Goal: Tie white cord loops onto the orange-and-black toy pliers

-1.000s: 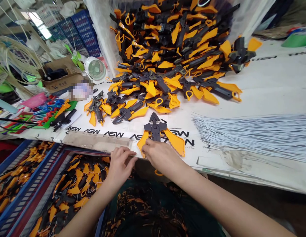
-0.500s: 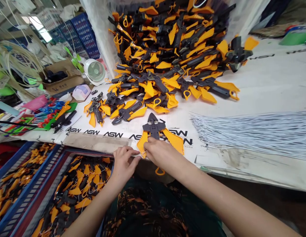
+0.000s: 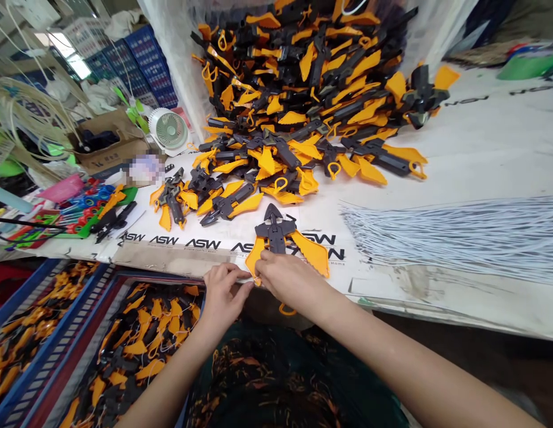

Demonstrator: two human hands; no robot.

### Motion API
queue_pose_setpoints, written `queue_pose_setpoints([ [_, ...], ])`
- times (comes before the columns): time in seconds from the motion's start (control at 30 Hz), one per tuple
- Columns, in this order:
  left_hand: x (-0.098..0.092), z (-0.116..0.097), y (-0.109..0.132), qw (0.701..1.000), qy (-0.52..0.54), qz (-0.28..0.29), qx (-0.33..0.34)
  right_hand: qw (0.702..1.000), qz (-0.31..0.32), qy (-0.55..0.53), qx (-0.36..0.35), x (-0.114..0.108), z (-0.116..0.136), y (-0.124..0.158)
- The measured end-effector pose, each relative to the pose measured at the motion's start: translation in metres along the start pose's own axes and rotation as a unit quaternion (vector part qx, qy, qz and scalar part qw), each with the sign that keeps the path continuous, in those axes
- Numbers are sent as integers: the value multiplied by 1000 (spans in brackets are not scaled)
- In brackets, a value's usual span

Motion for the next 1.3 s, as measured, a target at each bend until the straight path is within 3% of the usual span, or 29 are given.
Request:
queue_pose_setpoints([
  [0.27, 3, -3, 1, 1000, 9, -7, 14, 996, -84, -40, -9, 6, -1, 0],
  [0.4, 0, -5, -2, 999, 18, 35, 32, 992, -109, -4, -58, 7, 3, 4],
  [0.5, -20, 7, -6, 996, 57, 64, 21, 990, -115, 35, -79, 8, 4, 6],
  [0.6, -49, 31, -10, 981, 163, 90, -54, 990, -119, 16, -77, 7, -2, 5],
  [0.7, -67, 47, -8, 936, 280, 153, -151, 990, -123, -16, -72, 3, -6, 4],
  [0.8, -65, 37, 0, 848, 414, 249, -218, 975, -174, -113, -83, 3, 6, 3],
  [0.9, -53, 11, 2, 773, 508, 295, -237, 913, -263, -300, -84, 10, 27, 2],
  [0.97, -43, -3, -2, 761, 540, 277, -231, 860, -307, -404, -50, 19, 35, 0],
  [1.07, -29, -12, -9, 787, 549, 176, -220, 790, -337, -512, 29, 33, 36, 0],
  [1.13, -25, -13, -13, 842, 499, 90, -184, 752, -337, -563, 65, 37, 32, 1],
  [1.23, -28, -16, -17, 947, 321, -10, -31, 707, -310, -630, 83, 37, 23, 4],
  [1.3, -31, -20, -21, 979, 176, -45, 93, 682, -277, -671, 93, 35, 17, 5],
])
Point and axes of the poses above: each hand's wrist, its own y-axis away from the middle knuckle, its own x-axis out of the palm, z = x × y, the point moved 3 cm from there along -y, towards the middle knuckle, and after that the axes turned 8 degrees about -x, right-handed, at the moved point
